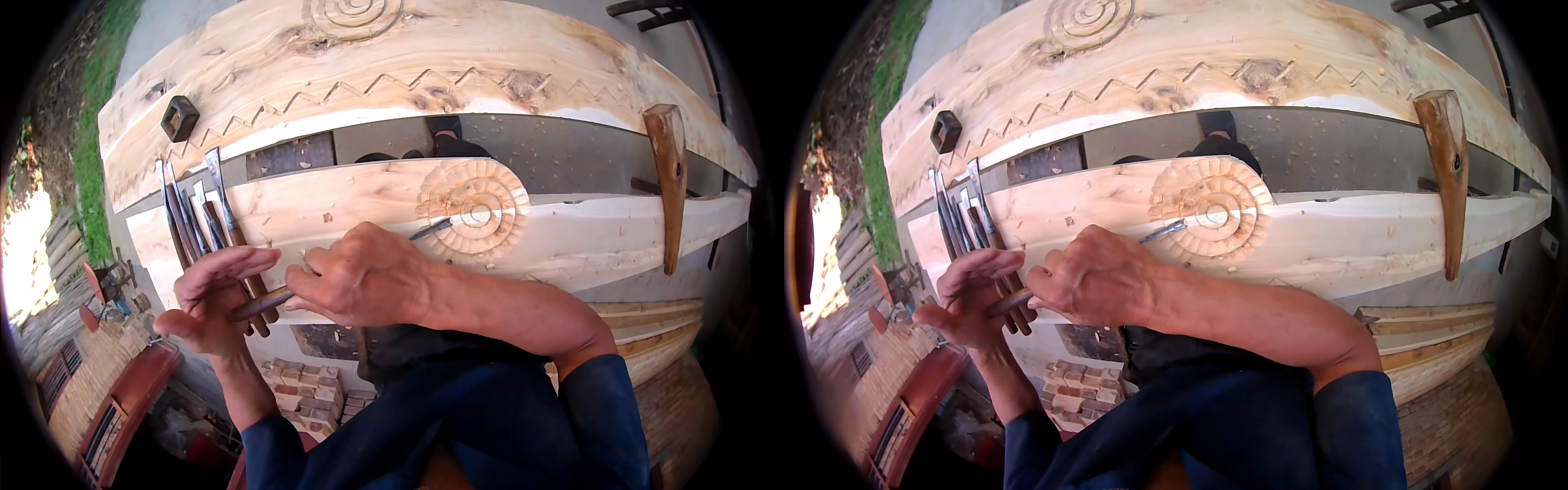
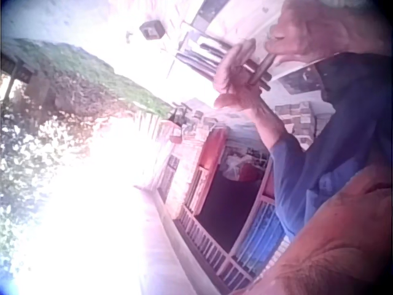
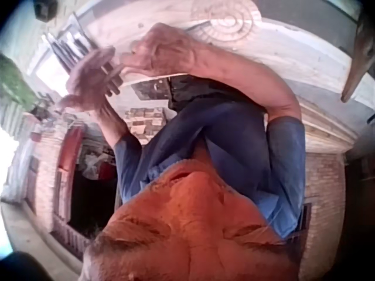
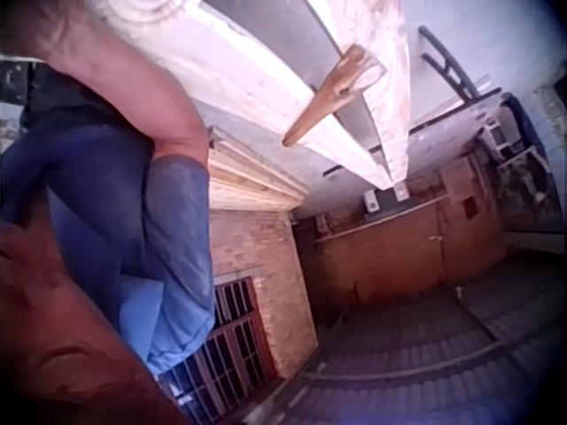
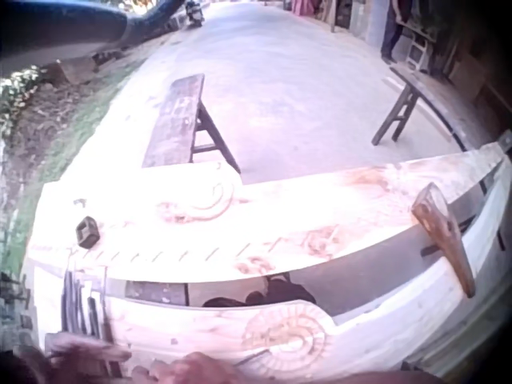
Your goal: The person is carving decorative spiral and geometric patterns into a wooden board using a chisel and mallet while sitting at a workbench.
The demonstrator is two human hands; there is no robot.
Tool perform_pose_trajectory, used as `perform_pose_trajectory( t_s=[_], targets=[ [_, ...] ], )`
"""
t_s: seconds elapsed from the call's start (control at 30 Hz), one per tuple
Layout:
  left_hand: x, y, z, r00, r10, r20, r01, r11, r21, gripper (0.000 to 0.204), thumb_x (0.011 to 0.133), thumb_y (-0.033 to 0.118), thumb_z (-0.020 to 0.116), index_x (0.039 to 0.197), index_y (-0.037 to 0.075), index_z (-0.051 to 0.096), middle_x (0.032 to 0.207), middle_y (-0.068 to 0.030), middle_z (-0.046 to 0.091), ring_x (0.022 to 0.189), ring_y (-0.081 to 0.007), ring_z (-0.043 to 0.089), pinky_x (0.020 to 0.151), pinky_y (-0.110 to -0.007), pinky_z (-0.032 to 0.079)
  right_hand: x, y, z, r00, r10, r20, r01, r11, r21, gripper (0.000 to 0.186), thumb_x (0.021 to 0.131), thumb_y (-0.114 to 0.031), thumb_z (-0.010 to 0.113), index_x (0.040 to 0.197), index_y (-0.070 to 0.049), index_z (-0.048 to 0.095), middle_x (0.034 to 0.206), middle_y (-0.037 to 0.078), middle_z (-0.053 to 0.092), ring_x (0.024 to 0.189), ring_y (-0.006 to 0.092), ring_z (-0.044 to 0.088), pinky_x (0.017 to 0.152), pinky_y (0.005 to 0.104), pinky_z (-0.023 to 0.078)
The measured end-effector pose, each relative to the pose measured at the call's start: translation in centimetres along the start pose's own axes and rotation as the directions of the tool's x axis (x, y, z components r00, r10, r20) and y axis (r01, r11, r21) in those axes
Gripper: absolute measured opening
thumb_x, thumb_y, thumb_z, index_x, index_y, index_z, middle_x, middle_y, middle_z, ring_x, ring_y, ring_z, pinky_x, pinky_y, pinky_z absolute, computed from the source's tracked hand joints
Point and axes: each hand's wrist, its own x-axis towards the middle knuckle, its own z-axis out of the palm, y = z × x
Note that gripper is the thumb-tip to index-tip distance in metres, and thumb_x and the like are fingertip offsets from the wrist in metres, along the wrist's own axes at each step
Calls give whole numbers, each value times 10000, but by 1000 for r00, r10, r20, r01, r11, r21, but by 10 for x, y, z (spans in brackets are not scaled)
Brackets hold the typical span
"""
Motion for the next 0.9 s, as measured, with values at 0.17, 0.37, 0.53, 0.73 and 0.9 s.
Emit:
perform_pose_trajectory(
  t_s=[0.17,0.37,0.53,0.73,0.9],
  targets=[
    [2,-4,17,997,70,-21,-69,997,46,1381,822,1060,314,1230,-212,663,1140,-370,764,1096,-448,790,1026,-548,646,2,-2,3,998,-41,-37,41,999,-1,344,921,-364,838,861,-84,649,673,65,631,557,255,705,481,394,557],
    [3,-2,4,997,38,-62,-38,999,6,1357,853,1046,271,1212,-198,679,1119,-356,772,1074,-448,796,1017,-558,647,0,2,-5,1000,18,8,-18,1000,-1,351,922,-377,836,858,-88,648,661,57,626,555,259,698,484,396,556],
    [10,-13,20,995,96,24,-97,992,84,1356,854,1055,219,1171,-172,699,1057,-336,785,1059,-447,801,1006,-570,642,-4,5,-5,1000,20,18,-20,1000,1,338,894,-368,860,862,-97,661,651,51,611,556,250,698,489,378,555],
    [11,4,-4,989,134,-61,-136,990,-37,1360,864,1049,221,1207,-179,695,1059,-337,784,1056,-458,797,1021,-585,629,-3,6,-6,999,23,-26,-26,995,-93,319,876,-354,876,880,-97,687,639,42,578,531,233,678,468,376,520],
    [13,4,30,997,58,48,-63,993,99,1278,923,996,293,1269,-170,685,1119,-326,782,1149,-462,767,1049,-541,626,3,3,-9,995,13,-101,-19,998,-60,270,891,-320,855,902,-88,718,648,40,567,509,210,649,456,362,491]
  ],
)
